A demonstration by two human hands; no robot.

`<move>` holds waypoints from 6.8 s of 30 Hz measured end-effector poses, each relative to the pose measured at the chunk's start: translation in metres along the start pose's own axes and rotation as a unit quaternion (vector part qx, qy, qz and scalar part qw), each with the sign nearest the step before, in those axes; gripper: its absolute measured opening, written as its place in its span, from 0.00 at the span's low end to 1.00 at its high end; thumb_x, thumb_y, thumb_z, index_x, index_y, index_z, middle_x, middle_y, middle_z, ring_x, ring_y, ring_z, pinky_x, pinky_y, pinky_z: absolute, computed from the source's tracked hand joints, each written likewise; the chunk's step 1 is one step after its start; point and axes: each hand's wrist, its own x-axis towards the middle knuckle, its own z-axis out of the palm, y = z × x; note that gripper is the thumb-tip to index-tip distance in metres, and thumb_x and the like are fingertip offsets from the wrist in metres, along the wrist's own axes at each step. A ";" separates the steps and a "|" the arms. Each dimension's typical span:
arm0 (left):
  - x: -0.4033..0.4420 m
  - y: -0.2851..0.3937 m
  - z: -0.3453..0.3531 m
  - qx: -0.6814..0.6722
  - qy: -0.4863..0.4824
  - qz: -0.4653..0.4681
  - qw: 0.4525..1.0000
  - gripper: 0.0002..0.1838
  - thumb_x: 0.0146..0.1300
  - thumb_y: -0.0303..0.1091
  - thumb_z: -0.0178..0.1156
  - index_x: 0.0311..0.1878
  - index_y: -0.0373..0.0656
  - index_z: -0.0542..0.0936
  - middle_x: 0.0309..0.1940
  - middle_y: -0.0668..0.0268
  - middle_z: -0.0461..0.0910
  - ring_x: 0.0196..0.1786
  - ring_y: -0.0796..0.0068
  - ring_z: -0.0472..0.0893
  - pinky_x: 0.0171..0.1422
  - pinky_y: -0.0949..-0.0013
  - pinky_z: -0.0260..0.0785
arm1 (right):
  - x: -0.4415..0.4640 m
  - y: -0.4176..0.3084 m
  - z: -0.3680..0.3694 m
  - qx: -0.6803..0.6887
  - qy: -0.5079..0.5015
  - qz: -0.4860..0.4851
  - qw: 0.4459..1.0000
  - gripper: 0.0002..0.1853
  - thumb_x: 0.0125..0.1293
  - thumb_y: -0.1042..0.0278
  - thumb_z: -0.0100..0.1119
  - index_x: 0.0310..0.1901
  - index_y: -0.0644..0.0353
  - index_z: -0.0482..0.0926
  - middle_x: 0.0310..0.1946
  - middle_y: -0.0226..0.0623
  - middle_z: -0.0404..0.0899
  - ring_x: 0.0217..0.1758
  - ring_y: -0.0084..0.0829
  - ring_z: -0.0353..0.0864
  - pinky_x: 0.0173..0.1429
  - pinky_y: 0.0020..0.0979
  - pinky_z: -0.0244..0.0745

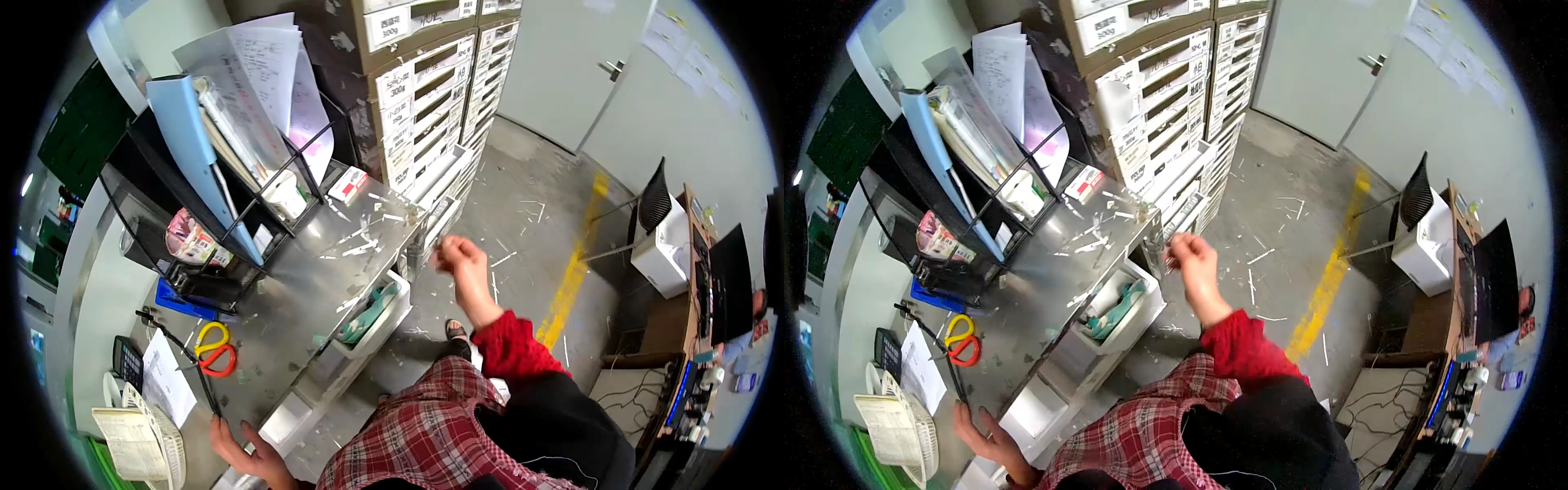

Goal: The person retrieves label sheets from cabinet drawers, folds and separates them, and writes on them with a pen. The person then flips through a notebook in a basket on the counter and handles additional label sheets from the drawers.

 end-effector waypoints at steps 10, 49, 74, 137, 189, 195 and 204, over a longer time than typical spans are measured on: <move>0.037 0.268 0.136 -0.232 -0.091 0.110 0.962 0.17 0.55 0.23 0.68 0.49 0.35 0.81 0.52 0.52 0.81 0.56 0.49 0.80 0.62 0.52 0.71 | 0.213 0.043 -0.011 -0.042 -0.120 0.123 0.984 0.24 0.72 0.55 0.54 0.59 0.68 0.76 0.50 0.36 0.80 0.53 0.32 0.76 0.56 0.34 0.69; 0.123 0.389 0.287 -0.062 -0.349 0.262 0.898 0.20 0.48 0.24 0.61 0.48 0.42 0.81 0.51 0.61 0.80 0.58 0.57 0.76 0.64 0.56 0.65 | 0.282 -0.138 -0.089 -0.588 -0.532 -0.360 0.491 0.41 0.50 0.69 0.73 0.69 0.57 0.70 0.70 0.46 0.67 0.70 0.48 0.69 0.71 0.39 0.68; 0.075 0.382 0.232 -0.562 -0.281 -0.195 0.753 0.28 0.59 0.35 0.72 0.60 0.39 0.74 0.54 0.58 0.80 0.53 0.68 0.80 0.53 0.66 0.74 | 0.144 -0.222 -0.214 0.010 -0.196 -0.151 0.969 0.11 0.65 0.77 0.64 0.48 0.69 0.83 0.44 0.38 0.87 0.43 0.25 0.85 0.52 0.28 0.77; 0.121 0.266 0.107 -0.683 -0.283 -0.246 0.626 0.20 0.65 0.23 0.56 0.61 0.31 0.76 0.51 0.64 0.83 0.50 0.77 0.81 0.54 0.73 0.72 | 0.113 -0.226 -0.080 -0.121 -0.308 -0.151 0.932 0.09 0.64 0.78 0.67 0.46 0.69 0.85 0.39 0.36 0.88 0.37 0.22 0.84 0.44 0.25 0.79; 0.121 0.279 0.092 -0.631 -0.058 -0.260 0.729 0.27 0.64 0.16 0.61 0.67 0.35 0.70 0.44 0.60 0.86 0.43 0.80 0.82 0.48 0.76 0.75 | 0.118 -0.194 -0.060 -0.065 -0.331 -0.151 0.929 0.19 0.67 0.79 0.62 0.60 0.67 0.76 0.37 0.32 0.85 0.35 0.16 0.81 0.42 0.20 0.75; 0.110 0.268 0.104 -0.593 -0.032 -0.256 0.763 0.10 0.60 0.15 0.62 0.45 0.31 0.86 0.40 0.62 0.86 0.42 0.79 0.82 0.51 0.76 0.73 | 0.125 -0.193 -0.069 -0.071 -0.330 -0.174 0.925 0.13 0.63 0.83 0.66 0.50 0.67 0.84 0.37 0.32 0.86 0.38 0.15 0.80 0.43 0.17 0.72; 0.113 0.263 0.103 -0.611 -0.070 -0.217 0.758 0.14 0.56 0.11 0.63 0.47 0.30 0.85 0.39 0.63 0.85 0.41 0.81 0.82 0.47 0.79 0.73 | 0.118 -0.214 -0.084 -0.143 -0.313 -0.183 0.921 0.13 0.62 0.82 0.67 0.48 0.67 0.86 0.34 0.28 0.84 0.33 0.15 0.76 0.40 0.18 0.71</move>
